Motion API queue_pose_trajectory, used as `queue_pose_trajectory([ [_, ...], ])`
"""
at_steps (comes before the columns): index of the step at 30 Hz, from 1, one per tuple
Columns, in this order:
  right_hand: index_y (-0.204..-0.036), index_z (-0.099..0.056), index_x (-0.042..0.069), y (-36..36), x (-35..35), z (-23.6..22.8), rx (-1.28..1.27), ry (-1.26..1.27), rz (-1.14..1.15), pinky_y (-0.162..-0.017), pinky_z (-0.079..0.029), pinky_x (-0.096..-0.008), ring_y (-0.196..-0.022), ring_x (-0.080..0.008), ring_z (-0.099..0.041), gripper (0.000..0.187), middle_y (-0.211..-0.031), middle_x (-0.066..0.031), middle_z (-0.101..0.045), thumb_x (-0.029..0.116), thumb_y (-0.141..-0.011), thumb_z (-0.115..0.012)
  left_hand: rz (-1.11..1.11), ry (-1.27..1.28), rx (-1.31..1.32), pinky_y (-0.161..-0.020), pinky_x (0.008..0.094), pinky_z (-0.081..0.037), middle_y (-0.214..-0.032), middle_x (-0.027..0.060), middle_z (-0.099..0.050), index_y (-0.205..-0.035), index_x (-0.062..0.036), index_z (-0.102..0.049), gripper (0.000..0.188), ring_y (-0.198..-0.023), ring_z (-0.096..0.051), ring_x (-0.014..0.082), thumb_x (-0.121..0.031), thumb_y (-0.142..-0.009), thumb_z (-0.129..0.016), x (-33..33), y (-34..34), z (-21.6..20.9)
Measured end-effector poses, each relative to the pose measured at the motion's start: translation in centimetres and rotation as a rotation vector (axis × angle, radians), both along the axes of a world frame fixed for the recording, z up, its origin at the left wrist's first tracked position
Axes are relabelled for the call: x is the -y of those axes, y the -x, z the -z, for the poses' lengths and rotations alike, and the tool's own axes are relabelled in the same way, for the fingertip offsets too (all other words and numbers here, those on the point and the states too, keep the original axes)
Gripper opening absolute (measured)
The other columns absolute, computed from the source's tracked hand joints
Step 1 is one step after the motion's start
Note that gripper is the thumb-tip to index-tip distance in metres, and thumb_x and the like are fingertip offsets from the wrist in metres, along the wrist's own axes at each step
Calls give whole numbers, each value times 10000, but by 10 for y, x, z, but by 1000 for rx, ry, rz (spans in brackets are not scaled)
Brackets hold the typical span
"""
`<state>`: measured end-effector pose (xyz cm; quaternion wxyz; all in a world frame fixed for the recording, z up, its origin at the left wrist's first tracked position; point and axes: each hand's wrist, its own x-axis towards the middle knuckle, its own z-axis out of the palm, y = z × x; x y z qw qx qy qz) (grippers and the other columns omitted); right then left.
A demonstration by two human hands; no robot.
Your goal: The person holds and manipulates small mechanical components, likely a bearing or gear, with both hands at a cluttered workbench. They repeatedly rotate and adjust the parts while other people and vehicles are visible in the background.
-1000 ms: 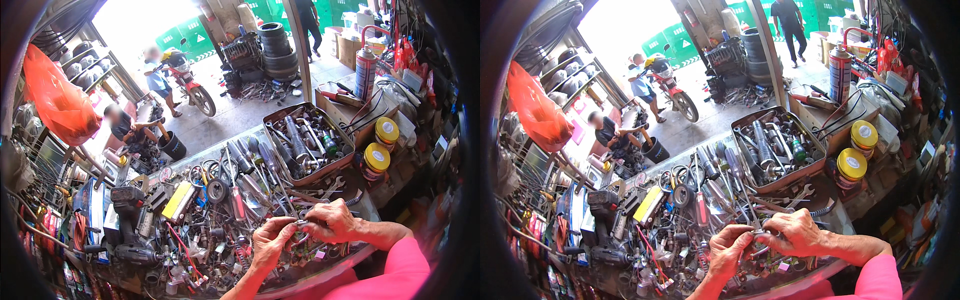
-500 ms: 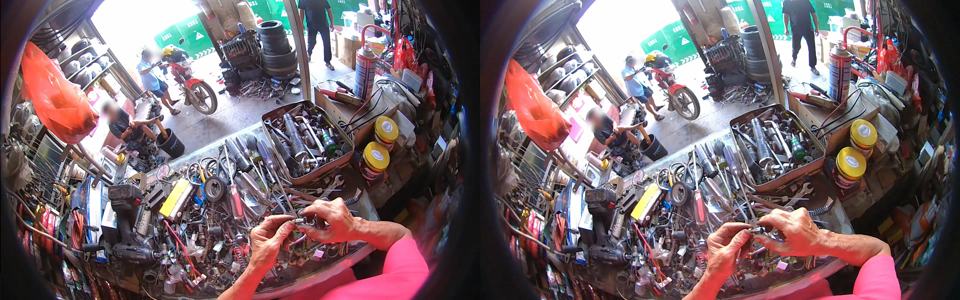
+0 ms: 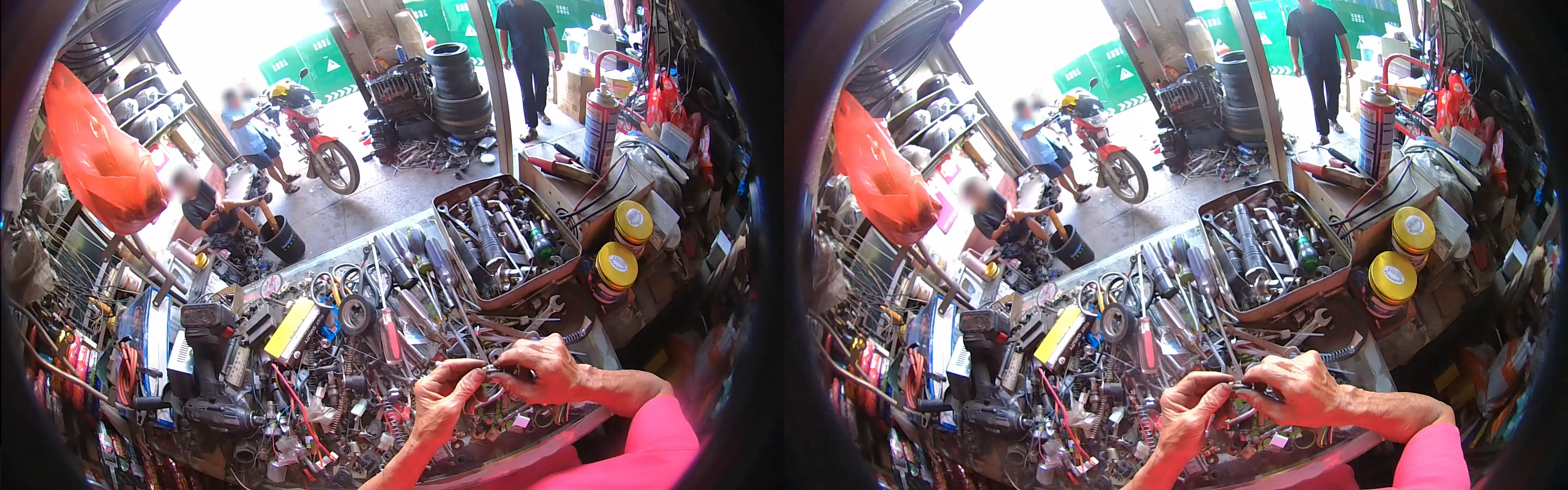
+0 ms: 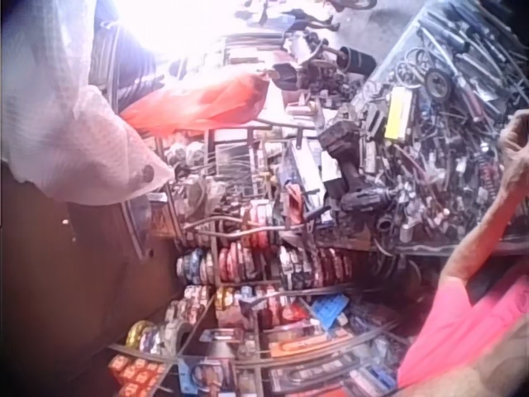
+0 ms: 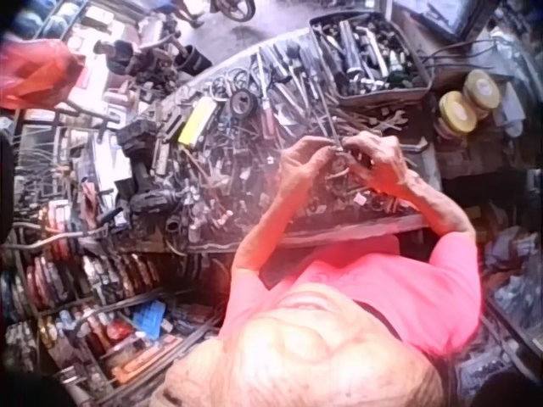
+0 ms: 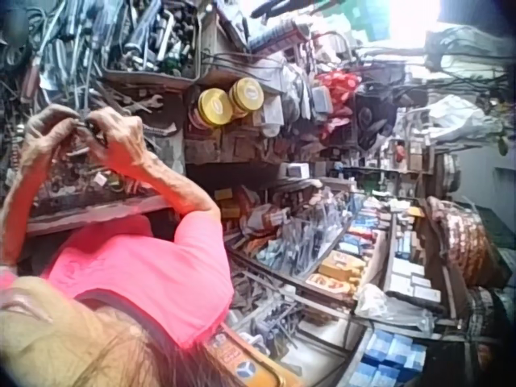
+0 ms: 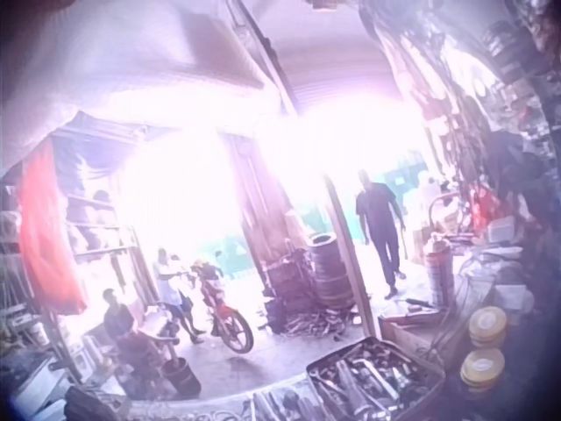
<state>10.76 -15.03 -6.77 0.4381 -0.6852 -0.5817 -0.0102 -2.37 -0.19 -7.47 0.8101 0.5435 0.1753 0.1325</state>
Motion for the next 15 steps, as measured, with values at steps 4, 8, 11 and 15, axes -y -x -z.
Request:
queue_pose_trajectory([
  [4,-936,-629,39,-7,2,8,6,-25,-56,-460,-473,-327,-563,-222,-618,292,-746,-78,-628,246,-772,-755,30,-5,-11,-499,172,-435,-862,43,-676,-1062,3,-639,195,-662,-601,55,-85,-889,-654,1,2,3],
  [8,-940,-627,34,1,-2,-11,-75,-19,9,-446,-471,-326,-541,-224,-611,290,-740,-86,-625,230,-772,-759,18,22,-22,-496,171,-435,-862,43,-677,-1066,-3,-639,199,-657,-606,55,-96,-890,-655,-1,1,3],
  [11,-929,-630,34,1,-2,2,-35,-43,-12,-446,-472,-322,-541,-228,-612,269,-732,-86,-624,208,-771,-759,37,7,-9,-495,169,-430,-861,41,-676,-1061,-6,-643,194,-646,-606,52,-98,-891,-656,-2,2,5],
  [15,-909,-635,35,-3,0,3,-18,-34,-42,-447,-475,-325,-544,-237,-614,229,-719,-85,-625,183,-774,-747,25,-7,-15,-492,168,-424,-851,36,-673,-1054,-4,-648,188,-630,-593,44,-97,-891,-656,1,2,1],
])
